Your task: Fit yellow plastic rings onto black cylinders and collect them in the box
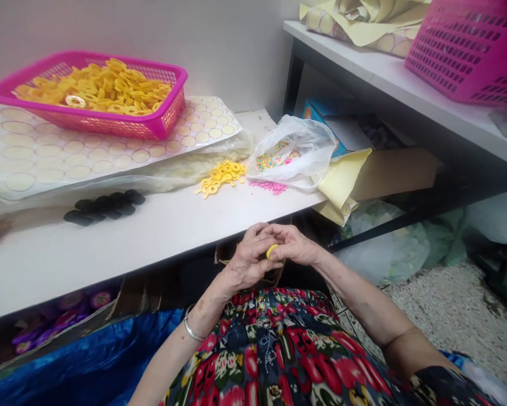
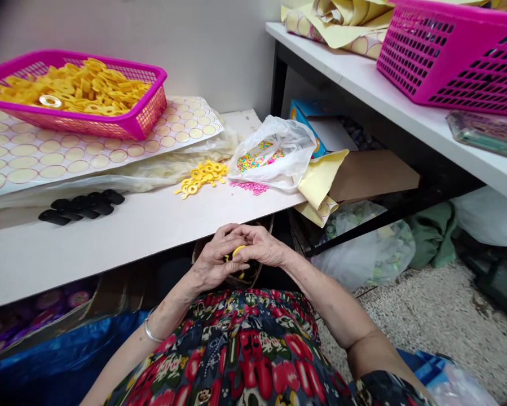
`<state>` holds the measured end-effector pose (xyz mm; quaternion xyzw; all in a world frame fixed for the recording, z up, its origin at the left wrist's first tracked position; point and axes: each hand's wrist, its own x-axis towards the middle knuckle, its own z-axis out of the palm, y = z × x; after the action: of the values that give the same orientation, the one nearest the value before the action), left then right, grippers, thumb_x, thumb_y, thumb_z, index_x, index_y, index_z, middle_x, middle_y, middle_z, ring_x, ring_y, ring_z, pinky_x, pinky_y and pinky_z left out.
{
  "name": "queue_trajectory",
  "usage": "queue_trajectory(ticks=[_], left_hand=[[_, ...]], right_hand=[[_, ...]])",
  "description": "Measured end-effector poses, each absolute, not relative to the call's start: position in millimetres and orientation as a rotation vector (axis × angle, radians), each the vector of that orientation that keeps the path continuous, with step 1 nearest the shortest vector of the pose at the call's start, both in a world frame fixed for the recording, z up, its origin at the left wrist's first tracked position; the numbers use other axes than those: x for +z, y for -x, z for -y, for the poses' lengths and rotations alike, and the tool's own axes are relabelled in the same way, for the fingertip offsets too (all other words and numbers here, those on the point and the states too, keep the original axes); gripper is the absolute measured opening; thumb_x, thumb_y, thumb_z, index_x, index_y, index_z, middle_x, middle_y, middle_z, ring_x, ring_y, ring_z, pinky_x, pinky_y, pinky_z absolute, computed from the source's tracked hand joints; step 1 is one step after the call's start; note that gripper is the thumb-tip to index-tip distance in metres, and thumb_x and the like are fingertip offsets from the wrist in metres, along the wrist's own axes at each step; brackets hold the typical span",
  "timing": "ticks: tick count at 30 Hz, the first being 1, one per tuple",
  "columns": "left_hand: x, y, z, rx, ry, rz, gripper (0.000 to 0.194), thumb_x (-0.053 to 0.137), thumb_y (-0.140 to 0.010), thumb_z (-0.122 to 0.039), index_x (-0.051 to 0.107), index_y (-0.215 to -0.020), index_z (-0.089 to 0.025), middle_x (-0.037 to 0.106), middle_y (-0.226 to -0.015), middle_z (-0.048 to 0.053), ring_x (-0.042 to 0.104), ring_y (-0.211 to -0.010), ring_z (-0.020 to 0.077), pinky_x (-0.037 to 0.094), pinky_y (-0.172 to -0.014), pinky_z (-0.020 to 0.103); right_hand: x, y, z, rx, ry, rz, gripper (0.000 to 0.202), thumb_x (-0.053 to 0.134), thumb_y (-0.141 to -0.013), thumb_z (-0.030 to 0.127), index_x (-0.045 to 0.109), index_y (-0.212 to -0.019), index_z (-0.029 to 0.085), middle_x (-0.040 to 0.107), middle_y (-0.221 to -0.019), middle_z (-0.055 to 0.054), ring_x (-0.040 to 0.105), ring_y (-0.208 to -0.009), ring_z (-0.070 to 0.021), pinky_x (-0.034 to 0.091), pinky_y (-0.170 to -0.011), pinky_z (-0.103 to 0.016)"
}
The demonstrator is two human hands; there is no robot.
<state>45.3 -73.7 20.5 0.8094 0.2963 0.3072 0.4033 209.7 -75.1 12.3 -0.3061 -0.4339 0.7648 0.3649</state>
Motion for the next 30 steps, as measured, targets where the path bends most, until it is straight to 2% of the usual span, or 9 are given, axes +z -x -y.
queue_trajectory(ticks=[4, 7, 13, 15, 18, 20, 24, 30], left_hand=[[3.0, -39.0, 70.9, 0.807, -1.952, -0.803, 0.023, 0.068, -0.071, -0.031, 0.067, -0.090, -0.018, 0.065, -0.089, 0.007, 0.043, -0.109, 0.0234, 0.035, -0.098, 0.040], [-9.4, -33.7, 72.5, 0.853, -1.848, -0.888, 0.028, 0.071, -0.069, -0.033, 0.067, -0.092, -0.020, 0.065, -0.090, 0.007, 0.041, -0.113, 0.0241, 0.036, -0.099, 0.040], [-14.4, -35.1, 83.8, 0.844, -1.878, -0.926, 0.019, 0.070, -0.069, -0.029, 0.068, -0.086, -0.021, 0.065, -0.083, 0.005, 0.047, -0.107, 0.0235, 0.030, -0.104, 0.044], [-11.9, -30.2, 82.8, 0.830, -1.916, -0.884, 0.030, 0.076, -0.063, -0.027, 0.068, -0.091, -0.021, 0.065, -0.091, 0.006, 0.049, -0.106, 0.0238, 0.030, -0.104, 0.045], [-7.2, -9.3, 73.0, 0.891, -1.867, -0.919, 0.047, 0.079, -0.057, -0.028, 0.066, -0.102, -0.021, 0.061, -0.107, 0.010, 0.050, -0.108, 0.0248, 0.038, -0.097, 0.044], [-4.3, 9.9, 64.3, 0.961, -1.768, -1.046, 0.038, 0.074, -0.064, -0.027, 0.066, -0.100, -0.019, 0.061, -0.105, 0.010, 0.054, -0.103, 0.0223, 0.043, -0.091, 0.040], [-1.8, 34.2, 55.9, 0.980, -1.641, -1.267, 0.017, 0.067, -0.071, -0.025, 0.067, -0.085, -0.015, 0.063, -0.089, 0.007, 0.058, -0.086, 0.0169, 0.046, -0.083, 0.032], [7.0, -11.7, 67.5, 0.905, -1.482, -1.019, 0.018, 0.069, -0.071, -0.021, 0.069, -0.088, -0.018, 0.064, -0.089, 0.005, 0.057, -0.080, 0.0142, 0.046, -0.076, 0.027]], right_hand=[[-1.4, -196.7, 80.0, 1.782, 0.908, 1.076, 0.033, 0.071, -0.065, 0.027, 0.062, -0.094, 0.015, 0.063, -0.089, -0.002, 0.057, -0.077, -0.0123, 0.045, -0.074, -0.027], [-8.5, -192.0, 80.8, 1.813, 0.914, 1.106, 0.036, 0.067, -0.071, 0.033, 0.061, -0.102, 0.016, 0.063, -0.093, -0.004, 0.057, -0.082, -0.0132, 0.044, -0.077, -0.027], [-15.1, -190.9, 83.4, 1.921, 0.954, 1.023, 0.047, 0.078, -0.053, 0.025, 0.059, -0.095, 0.014, 0.063, -0.086, -0.003, 0.058, -0.082, -0.0155, 0.045, -0.076, -0.029], [-22.3, -187.2, 84.6, 1.920, 0.991, 0.988, 0.046, 0.079, -0.051, 0.025, 0.059, -0.091, 0.014, 0.062, -0.084, -0.002, 0.058, -0.079, -0.0151, 0.046, -0.074, -0.030], [-38.5, -179.9, 79.6, 1.902, 1.223, 0.904, 0.043, 0.080, -0.051, 0.031, 0.056, -0.084, 0.014, 0.060, -0.075, -0.001, 0.057, -0.067, -0.0136, 0.047, -0.066, -0.030], [-47.9, -176.5, 72.0, 1.811, 1.419, 0.805, 0.044, 0.079, -0.053, 0.040, 0.054, -0.079, 0.014, 0.059, -0.073, -0.003, 0.056, -0.065, -0.0141, 0.048, -0.063, -0.031], [-47.4, -179.0, 61.0, 1.636, 1.581, 0.805, 0.045, 0.069, -0.064, 0.052, 0.058, -0.086, 0.014, 0.060, -0.093, -0.009, 0.056, -0.086, -0.0197, 0.047, -0.065, -0.031], [-7.8, -196.5, 74.6, 1.434, 1.458, 0.885, 0.041, 0.058, -0.074, 0.054, 0.060, -0.088, 0.015, 0.060, -0.084, -0.005, 0.055, -0.079, -0.0160, 0.048, -0.067, -0.029]])
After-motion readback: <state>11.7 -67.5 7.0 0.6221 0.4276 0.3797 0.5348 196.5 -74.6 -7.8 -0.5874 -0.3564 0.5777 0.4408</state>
